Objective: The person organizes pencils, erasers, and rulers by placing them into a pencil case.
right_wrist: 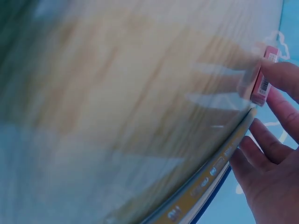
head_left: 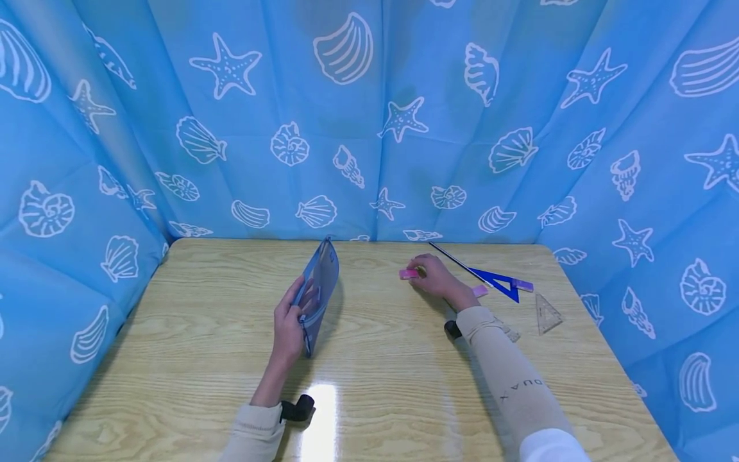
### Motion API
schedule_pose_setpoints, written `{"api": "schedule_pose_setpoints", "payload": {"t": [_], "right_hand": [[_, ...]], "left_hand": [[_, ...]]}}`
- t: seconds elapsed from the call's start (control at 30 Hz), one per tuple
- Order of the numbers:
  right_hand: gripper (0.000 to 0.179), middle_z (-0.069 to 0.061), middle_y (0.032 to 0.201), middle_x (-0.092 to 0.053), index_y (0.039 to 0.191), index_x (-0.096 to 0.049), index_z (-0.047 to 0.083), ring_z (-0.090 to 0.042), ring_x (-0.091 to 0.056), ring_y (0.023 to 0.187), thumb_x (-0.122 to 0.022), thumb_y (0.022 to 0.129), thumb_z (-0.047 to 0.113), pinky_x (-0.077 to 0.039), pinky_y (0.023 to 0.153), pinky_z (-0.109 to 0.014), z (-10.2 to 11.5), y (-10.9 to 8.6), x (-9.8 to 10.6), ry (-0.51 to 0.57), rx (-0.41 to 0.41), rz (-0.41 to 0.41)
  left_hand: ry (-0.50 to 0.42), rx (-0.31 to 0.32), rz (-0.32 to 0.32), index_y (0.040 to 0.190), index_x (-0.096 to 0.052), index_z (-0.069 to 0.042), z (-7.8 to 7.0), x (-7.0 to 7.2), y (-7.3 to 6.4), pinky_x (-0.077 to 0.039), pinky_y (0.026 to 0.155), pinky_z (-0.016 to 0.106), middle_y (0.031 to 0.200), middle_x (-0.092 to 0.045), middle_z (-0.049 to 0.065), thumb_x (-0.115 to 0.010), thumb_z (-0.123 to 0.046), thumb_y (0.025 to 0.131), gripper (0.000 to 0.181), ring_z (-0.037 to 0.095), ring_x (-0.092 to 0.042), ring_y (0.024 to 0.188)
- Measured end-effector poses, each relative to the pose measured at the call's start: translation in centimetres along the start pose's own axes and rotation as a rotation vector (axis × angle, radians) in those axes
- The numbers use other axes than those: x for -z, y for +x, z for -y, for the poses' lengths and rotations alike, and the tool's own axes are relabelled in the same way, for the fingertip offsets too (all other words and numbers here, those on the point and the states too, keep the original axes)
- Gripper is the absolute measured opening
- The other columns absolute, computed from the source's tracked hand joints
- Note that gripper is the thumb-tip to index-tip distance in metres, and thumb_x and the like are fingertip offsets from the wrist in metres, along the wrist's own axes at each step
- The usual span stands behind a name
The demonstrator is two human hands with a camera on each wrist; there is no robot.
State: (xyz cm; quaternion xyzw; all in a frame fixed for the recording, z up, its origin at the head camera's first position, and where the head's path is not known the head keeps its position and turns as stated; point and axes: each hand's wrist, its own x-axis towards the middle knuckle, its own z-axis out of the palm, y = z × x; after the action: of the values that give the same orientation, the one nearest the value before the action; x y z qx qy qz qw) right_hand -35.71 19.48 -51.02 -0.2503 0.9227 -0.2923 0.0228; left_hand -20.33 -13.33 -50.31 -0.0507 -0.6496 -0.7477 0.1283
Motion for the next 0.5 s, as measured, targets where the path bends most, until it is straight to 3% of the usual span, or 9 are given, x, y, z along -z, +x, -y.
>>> {"api": "schedule_pose_setpoints", "payload": {"t": [0.23, 0.5], "right_hand": [[0.022, -0.031, 0.138, -0.057, 0.108, -0.071, -0.004, -0.049, -0.045, 0.136, -0.074, 0.09, 0.008, -0.033, 0.117, -0.058, 0.0, -0.09, 0.09, -0.01, -0.07, 0.018], [0.019, -0.031, 0.13, -0.061, 0.106, -0.071, -0.005, -0.049, -0.048, 0.133, -0.073, 0.088, 0.003, -0.034, 0.116, -0.058, 0.29, -0.23, 0.43, 0.026, -0.029, -0.02]], "left_hand": [[0.025, -0.002, -0.003, 0.154, -0.034, 0.006, -0.06, 0.24, -0.27, -0.041, 0.111, 0.058, 0.15, -0.046, 0.031, -0.021, 0.006, 0.093, 0.063, 0.049, -0.05, 0.135], [0.029, -0.002, -0.004, 0.154, -0.035, 0.004, -0.33, 0.38, -0.24, -0.042, 0.111, 0.057, 0.149, -0.047, 0.031, -0.021, 0.006, 0.093, 0.063, 0.048, -0.049, 0.136]]}}
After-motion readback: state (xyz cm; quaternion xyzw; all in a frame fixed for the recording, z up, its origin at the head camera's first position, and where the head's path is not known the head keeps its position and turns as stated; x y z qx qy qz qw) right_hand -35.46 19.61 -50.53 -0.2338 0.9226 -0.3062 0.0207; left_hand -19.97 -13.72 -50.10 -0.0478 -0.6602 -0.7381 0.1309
